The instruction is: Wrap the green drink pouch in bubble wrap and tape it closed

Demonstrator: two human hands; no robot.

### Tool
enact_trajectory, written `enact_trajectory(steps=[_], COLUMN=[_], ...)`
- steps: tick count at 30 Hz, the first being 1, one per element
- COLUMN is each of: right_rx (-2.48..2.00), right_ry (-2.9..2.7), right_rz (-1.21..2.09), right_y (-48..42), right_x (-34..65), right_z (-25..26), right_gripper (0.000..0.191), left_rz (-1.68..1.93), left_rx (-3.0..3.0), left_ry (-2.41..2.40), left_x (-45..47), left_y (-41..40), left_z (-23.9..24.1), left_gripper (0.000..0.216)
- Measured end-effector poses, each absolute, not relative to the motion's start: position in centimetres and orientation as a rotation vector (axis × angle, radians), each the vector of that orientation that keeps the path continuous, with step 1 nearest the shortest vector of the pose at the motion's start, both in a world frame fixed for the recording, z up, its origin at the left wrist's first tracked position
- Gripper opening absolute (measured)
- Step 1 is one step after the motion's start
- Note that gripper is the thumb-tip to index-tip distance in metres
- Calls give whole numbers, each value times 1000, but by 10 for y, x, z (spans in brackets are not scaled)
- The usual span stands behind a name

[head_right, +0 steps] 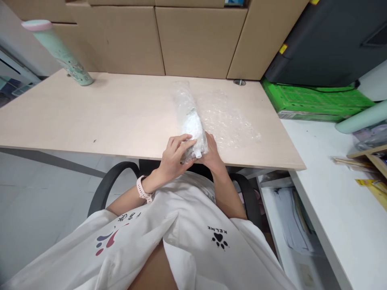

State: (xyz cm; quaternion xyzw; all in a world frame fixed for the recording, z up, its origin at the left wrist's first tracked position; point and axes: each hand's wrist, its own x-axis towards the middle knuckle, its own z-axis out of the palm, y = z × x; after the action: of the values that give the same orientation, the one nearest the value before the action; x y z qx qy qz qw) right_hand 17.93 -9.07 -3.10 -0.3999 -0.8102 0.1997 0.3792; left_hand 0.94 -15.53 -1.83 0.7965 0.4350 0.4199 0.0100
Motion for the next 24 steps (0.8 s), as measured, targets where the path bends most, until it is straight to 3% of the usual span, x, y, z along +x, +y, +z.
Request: enact_trajectory(steps=[3, 8, 12, 19, 24], right_rx=[-959, -1188, -1228, -1244, -1270], right_ry=[-2196, -2186, -2138, -2031, -1802], right_rz=[571, 272, 253, 392, 176], right_y=[-93, -109, -127, -146, -157], right_x=[187, 206, 209, 217, 211], right_z=[-12, -2, -6, 10, 12], right_gripper=[26, 20, 12, 21, 21], left_rz=[1220, 1138, 1018, 637, 607], left_rx=[2524, 2615, 2605, 2726, 2755], left_ry=[1403, 1536, 1632, 1751, 1612], left_x=[7, 10, 21, 38, 33], left_y=[-152, -143, -140, -141, -138], left_z=[-23, -23, -13, 7, 9], left_gripper=[39, 37, 37, 24, 21])
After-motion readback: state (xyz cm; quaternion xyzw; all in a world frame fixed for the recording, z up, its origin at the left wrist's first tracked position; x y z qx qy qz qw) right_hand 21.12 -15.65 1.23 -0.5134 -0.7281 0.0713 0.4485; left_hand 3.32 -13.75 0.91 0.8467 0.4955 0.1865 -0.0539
